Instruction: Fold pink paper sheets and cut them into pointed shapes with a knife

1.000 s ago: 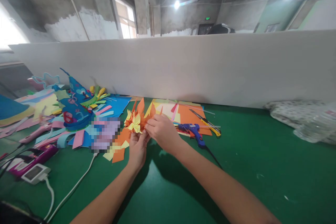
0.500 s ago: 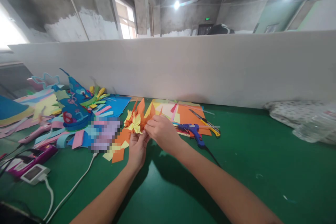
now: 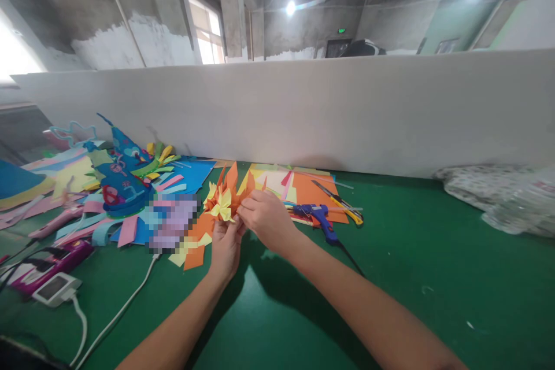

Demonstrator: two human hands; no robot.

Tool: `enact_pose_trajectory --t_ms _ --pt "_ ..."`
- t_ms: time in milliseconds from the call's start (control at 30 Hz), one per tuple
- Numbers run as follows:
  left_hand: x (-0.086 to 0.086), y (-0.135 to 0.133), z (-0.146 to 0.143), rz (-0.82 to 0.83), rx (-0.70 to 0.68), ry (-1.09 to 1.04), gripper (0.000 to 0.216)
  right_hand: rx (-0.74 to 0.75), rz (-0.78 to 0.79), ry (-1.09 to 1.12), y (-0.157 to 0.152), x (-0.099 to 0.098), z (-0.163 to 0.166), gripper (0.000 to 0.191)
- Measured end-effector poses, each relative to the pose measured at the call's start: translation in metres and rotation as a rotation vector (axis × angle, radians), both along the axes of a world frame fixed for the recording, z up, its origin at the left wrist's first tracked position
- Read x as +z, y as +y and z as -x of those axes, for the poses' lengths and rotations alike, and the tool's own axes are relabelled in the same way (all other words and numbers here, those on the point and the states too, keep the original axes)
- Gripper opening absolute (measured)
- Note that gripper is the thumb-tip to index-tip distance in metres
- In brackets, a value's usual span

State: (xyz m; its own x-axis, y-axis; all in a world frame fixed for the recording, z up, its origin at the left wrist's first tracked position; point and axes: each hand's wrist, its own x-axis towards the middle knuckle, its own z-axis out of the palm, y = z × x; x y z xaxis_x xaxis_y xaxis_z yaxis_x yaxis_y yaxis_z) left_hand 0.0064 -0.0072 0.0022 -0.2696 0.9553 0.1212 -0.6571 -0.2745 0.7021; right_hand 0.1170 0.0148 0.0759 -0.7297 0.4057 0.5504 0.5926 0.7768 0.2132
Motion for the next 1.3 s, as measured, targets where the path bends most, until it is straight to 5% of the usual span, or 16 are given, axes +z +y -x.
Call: enact_pose_trajectory --t_ms 800,867,1033,1133,1300 --pt "0.005 0.004 0.003 0.135 0.032 -0.117 0.031 0.049 -0.004 0.189 -0.006 -0.012 -0.019 0.017" --pt "0.006 0.004 0.004 0.157 0.047 -0.134 0.032 -0.05 0.084 0.216 -0.006 -0.017 -0.041 0.017" --pt "0.004 0.005 0.006 0.174 0.045 -0.131 0.032 -0.594 0.375 0.17 -0.005 -0.04 -0.116 0.02" --pt "0.001 0.006 0.006 0.155 0.038 -0.116 0.031 -0.651 0.556 0.191 -0.012 -0.058 -0.147 0.017" --pt "-0.001 0.006 0.006 0.166 0.056 -0.103 0.03 -0.665 0.587 0.253 -0.018 -0.081 -0.154 0.013"
